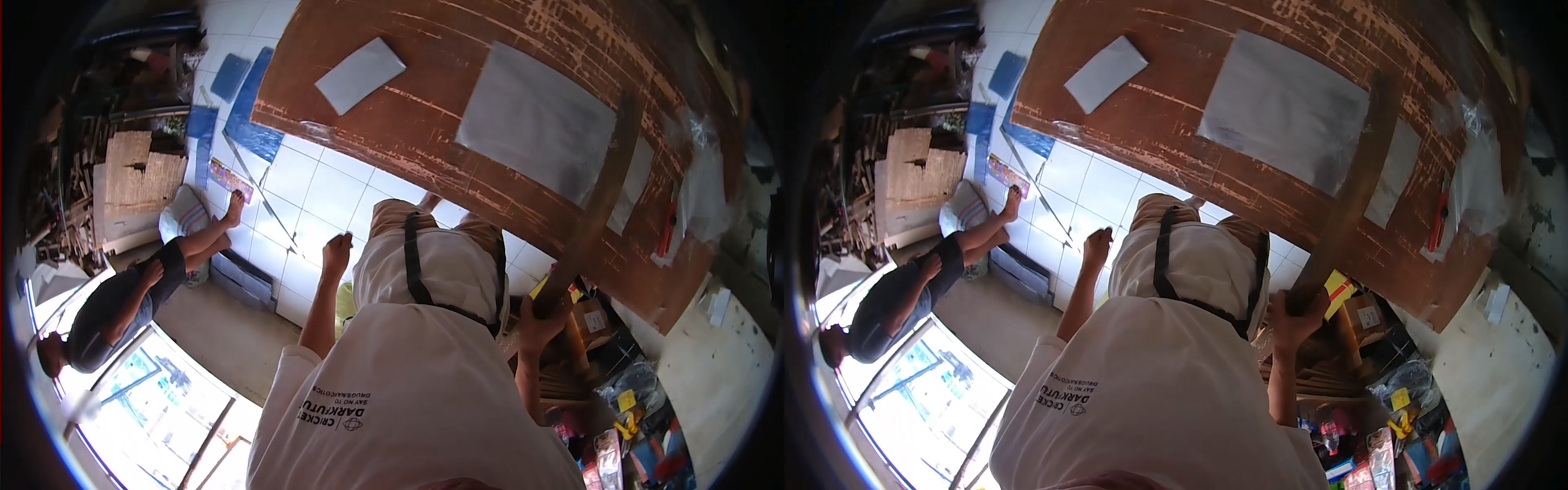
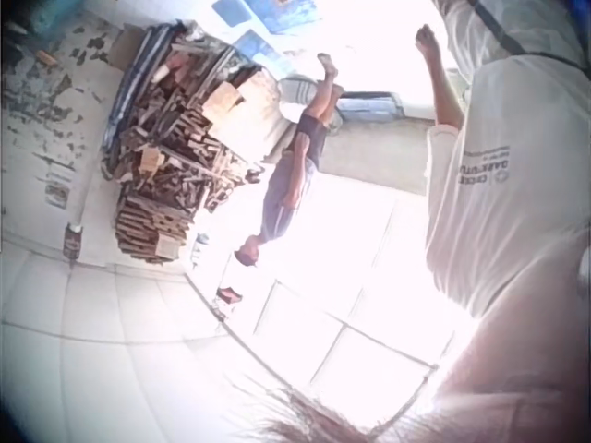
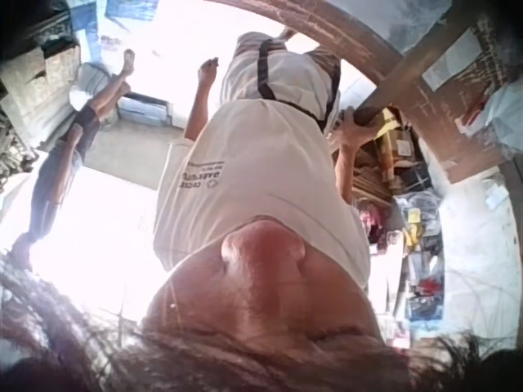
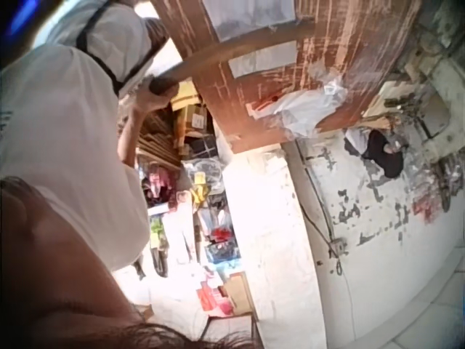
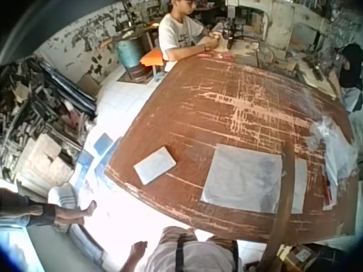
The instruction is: The person measures a translucent plastic sheet using a metal ruler and cuts it with a utility knife on a wooden table.
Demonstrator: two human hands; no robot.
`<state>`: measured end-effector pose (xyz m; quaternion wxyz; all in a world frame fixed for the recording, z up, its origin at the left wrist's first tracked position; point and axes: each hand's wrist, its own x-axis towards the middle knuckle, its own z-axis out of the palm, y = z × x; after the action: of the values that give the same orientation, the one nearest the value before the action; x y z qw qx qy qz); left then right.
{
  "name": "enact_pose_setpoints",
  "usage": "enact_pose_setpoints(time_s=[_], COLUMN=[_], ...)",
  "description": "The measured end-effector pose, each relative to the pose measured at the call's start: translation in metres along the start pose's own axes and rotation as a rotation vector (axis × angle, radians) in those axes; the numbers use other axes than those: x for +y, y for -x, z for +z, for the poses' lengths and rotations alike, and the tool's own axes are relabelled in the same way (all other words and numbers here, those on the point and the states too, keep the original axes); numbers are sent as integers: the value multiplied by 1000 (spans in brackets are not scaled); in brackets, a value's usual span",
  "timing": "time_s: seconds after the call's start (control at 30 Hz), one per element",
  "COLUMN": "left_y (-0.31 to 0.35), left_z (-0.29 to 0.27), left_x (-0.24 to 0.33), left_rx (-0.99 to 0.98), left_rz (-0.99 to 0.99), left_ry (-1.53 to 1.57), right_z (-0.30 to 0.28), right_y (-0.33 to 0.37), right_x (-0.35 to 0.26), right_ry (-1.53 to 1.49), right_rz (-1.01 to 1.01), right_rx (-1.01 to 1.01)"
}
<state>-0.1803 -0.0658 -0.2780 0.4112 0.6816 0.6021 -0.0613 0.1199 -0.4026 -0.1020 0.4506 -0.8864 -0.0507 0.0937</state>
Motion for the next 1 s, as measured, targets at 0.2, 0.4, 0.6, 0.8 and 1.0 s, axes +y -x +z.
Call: enact_pose_setpoints(time_s=[0.2,0.4,0.6,0.8,1.0], left_y=[98,95,20,-3,-16], left_z=[79,114,96,46,47], left_x=[-214,-184,-123,-74,-56], left_rx=[-120,-143,-111,-178,-315], left_rz=[-1146,-780,-195,-356,-262], left_ry=[630,734,739,462,202], right_z=[3,12,3,1,-22], right_y=[-20,-39,-44,-35,-17], right_x=[13,-4,8,5,9], right_ry=[2,148,-60,71,-67], right_rz=[65,-66,113,94,206], right_rx=[-56,-96,-36,60,199])
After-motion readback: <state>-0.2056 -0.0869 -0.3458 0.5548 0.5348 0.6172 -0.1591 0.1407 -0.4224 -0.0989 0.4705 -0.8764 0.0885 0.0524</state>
